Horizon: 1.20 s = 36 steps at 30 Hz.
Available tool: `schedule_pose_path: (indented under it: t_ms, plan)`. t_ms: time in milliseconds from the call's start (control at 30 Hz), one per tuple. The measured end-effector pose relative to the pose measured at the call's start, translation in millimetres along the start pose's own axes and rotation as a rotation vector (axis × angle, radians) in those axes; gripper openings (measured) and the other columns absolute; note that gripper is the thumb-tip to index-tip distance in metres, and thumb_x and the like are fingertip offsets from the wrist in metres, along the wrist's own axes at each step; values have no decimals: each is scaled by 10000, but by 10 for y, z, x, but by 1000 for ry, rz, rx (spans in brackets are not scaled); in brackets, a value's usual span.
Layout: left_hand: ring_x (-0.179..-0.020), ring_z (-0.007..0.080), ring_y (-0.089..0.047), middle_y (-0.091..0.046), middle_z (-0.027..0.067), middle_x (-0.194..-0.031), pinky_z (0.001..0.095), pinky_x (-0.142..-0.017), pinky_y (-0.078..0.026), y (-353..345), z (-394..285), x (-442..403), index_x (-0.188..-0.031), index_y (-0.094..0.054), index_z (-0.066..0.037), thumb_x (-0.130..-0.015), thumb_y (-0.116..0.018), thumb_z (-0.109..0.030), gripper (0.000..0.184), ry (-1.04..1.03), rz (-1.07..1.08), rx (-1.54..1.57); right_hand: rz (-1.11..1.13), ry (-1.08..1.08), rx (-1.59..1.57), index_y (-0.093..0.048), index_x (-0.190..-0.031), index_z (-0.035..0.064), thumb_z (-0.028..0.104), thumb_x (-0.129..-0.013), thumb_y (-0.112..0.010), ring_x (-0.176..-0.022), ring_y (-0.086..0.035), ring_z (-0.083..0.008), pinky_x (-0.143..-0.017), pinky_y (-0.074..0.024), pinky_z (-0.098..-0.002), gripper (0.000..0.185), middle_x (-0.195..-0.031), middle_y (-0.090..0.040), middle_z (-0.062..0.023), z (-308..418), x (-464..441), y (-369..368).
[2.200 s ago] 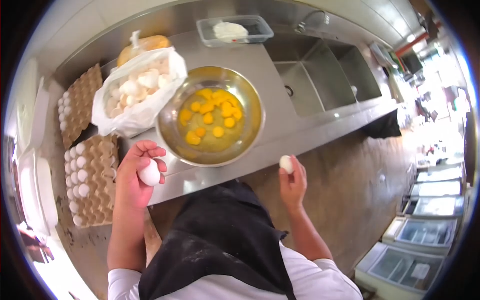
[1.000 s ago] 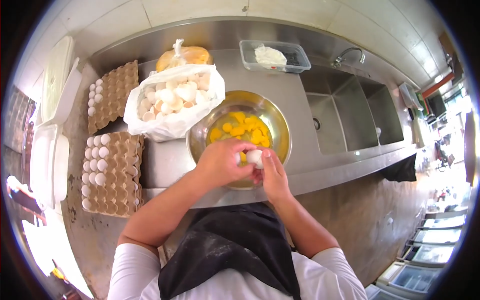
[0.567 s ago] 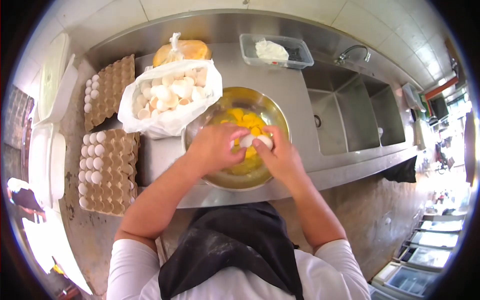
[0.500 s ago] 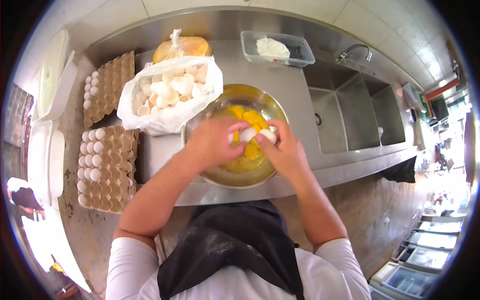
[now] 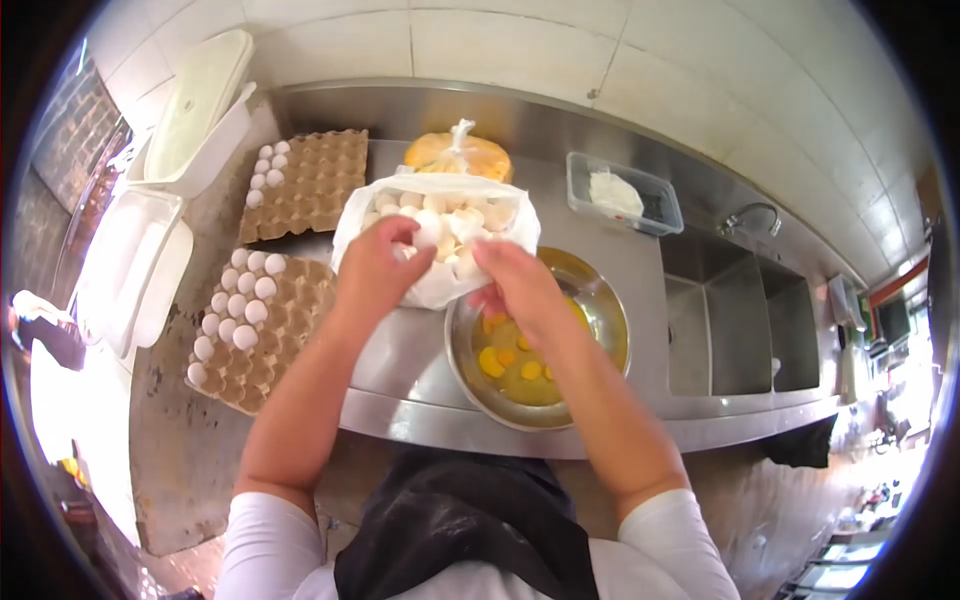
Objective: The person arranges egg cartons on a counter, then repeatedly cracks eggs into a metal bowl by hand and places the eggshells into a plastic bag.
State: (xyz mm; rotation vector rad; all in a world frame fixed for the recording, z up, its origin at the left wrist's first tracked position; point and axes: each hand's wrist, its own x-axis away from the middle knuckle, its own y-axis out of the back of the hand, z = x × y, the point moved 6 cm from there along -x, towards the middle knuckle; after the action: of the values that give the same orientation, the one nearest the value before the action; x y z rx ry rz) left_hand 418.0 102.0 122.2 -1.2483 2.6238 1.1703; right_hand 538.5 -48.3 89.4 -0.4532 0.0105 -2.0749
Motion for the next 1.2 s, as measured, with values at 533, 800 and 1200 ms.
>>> schedule_pose_path:
  t_ms: [533,800,1200]
  plan:
    - [-1013,217,-628,-642,73,-1109,392,-817,-551,-505,125,1118,-1223,-585,-79,-972,-541,-437,439,769,288,1307,-111,664,897,-607,-1271,45,233,-853,-736,-905,-683,-299,-799,-552,-384,476,-1200,-653,-175,-205,930,-576]
    - [-1033,126,-583,-582,-12,-1156,328,-819,-490,-743,-68,1393,-1273,-550,-125,-953,-565,-546,529,757,546,1366,-294,467,496,-541,-1329,29,323,-957,-626,-921,-651,-247,-738,-540,-334,482,-1118,-647,-150,-769,1111,8]
    - [-1106,221,-629,-620,138,-1290,362,-916,-504,-493,-69,1436,-1389,-492,-16,-965,-582,-474,631,534,822,1059,-964,435,776,-563,-1326,-7,111,-917,-692,-1133,-606,-291,-953,-498,-380,444,-1270,-607,-186,-1585,2330,1151]
